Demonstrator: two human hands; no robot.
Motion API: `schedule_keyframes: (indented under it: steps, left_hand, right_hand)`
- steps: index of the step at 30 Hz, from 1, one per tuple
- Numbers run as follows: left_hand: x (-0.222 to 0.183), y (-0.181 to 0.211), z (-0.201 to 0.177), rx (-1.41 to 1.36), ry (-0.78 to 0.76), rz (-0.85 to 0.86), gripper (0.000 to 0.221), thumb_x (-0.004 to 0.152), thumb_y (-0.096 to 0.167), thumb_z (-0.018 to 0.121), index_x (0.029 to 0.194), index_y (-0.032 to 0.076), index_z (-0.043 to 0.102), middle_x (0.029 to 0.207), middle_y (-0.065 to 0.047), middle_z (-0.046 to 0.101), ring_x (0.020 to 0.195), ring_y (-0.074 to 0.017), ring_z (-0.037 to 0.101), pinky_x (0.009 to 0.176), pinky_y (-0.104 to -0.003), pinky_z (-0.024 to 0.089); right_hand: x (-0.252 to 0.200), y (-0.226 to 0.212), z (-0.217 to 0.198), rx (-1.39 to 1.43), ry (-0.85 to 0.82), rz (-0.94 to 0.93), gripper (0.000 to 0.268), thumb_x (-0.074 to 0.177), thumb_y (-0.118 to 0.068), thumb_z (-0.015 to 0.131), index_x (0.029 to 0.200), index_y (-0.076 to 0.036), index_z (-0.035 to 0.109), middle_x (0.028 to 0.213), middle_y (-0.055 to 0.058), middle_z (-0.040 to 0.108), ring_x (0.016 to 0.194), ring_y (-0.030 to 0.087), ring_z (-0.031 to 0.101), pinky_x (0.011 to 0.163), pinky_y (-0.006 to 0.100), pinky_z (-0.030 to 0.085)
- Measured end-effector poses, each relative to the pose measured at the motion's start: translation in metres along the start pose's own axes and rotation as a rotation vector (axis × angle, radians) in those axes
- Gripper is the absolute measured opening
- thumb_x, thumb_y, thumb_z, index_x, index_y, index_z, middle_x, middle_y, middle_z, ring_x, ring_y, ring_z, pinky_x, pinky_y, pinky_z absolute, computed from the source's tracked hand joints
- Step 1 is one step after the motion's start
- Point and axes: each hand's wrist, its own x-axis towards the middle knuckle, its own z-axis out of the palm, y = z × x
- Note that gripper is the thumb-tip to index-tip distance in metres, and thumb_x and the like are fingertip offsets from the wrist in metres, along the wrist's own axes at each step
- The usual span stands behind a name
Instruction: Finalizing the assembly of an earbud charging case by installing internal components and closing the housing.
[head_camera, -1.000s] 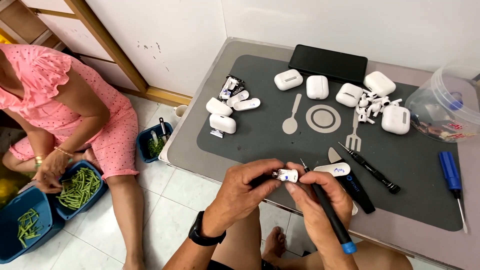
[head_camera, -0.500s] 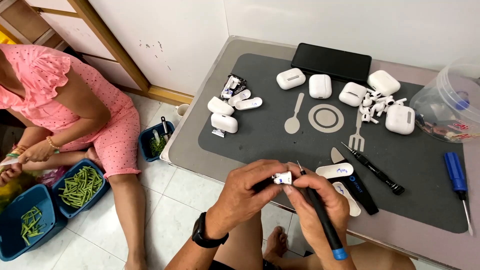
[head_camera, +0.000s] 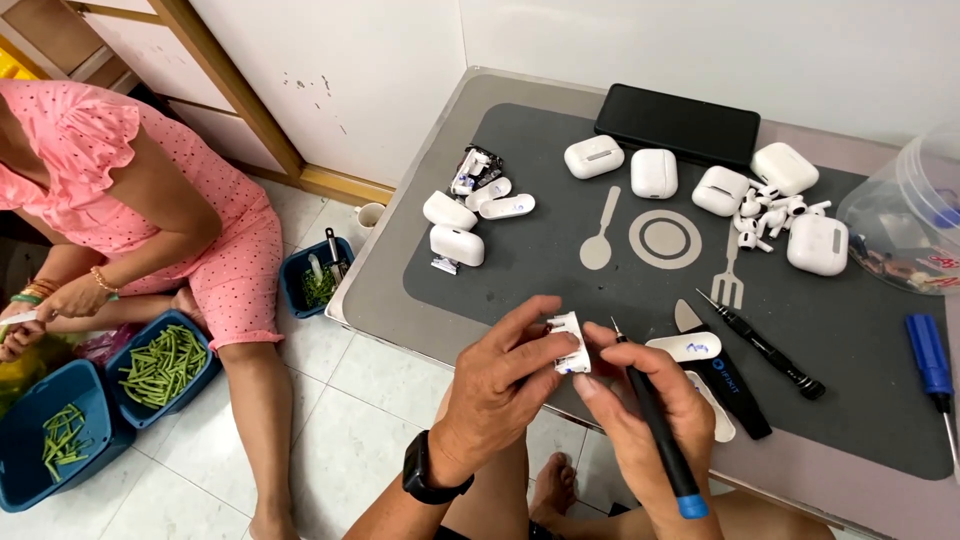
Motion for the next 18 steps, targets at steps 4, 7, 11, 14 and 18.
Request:
schedule_keyframes:
  steps: [4,7,11,14,18]
  left_hand:
    - [-0.003,-0.002,0.002,0.026,0.024,0.025,0.029,0.098,-0.002,0.067,0.121,0.015,0.068,0.144,-0.024,0.057,0.112,-0.0302,0.075,0.108,-0.035,0.06]
    - [-0.002,-0.002,0.001,-0.007,0.023,0.033,0.038,0.096,-0.007,0.068,0.13,0.011,0.064,0.149,-0.024,0.054,0.125,-0.0305,0.071,0.117,-0.036,0.055]
    - [0.004,0.009,-0.004,-0.031,0.007,-0.039,0.036,0.093,-0.004,0.068,0.127,0.009,0.064,0.143,-0.021,0.06,0.118,-0.0295,0.073,0.101,-0.034,0.058]
    - [0.004,0.007,-0.005,-0.078,0.033,-0.017,0.041,0.092,0.001,0.074,0.131,0.005,0.061,0.142,-0.021,0.061,0.125,-0.0318,0.07,0.107,-0.036,0.058]
    - [0.004,0.006,-0.007,-0.089,0.038,-0.01,0.05,0.09,-0.001,0.073,0.137,0.005,0.056,0.141,-0.019,0.063,0.131,-0.0318,0.067,0.109,-0.037,0.057]
  right_hand:
    - [0.0,0.006,0.001,0.082,-0.004,0.007,0.027,0.079,0.005,0.078,0.102,-0.005,0.069,0.119,0.019,0.078,0.111,0.026,0.078,0.103,0.034,0.063]
    - [-0.003,0.012,0.001,0.046,0.055,-0.06,0.022,0.08,0.005,0.077,0.098,-0.003,0.068,0.113,0.02,0.079,0.105,0.022,0.078,0.099,0.031,0.062]
    - [-0.004,0.015,-0.001,0.075,0.085,-0.029,0.023,0.078,0.007,0.078,0.096,-0.003,0.068,0.106,0.018,0.08,0.098,0.021,0.079,0.089,0.029,0.065]
    - [-0.006,0.023,-0.003,0.099,0.134,0.001,0.021,0.077,0.007,0.079,0.093,-0.002,0.069,0.102,0.017,0.08,0.093,0.019,0.078,0.086,0.028,0.065]
    - [-0.009,0.03,-0.003,0.015,0.151,-0.07,0.021,0.076,0.006,0.081,0.089,-0.004,0.069,0.1,0.015,0.08,0.092,0.016,0.078,0.085,0.026,0.065]
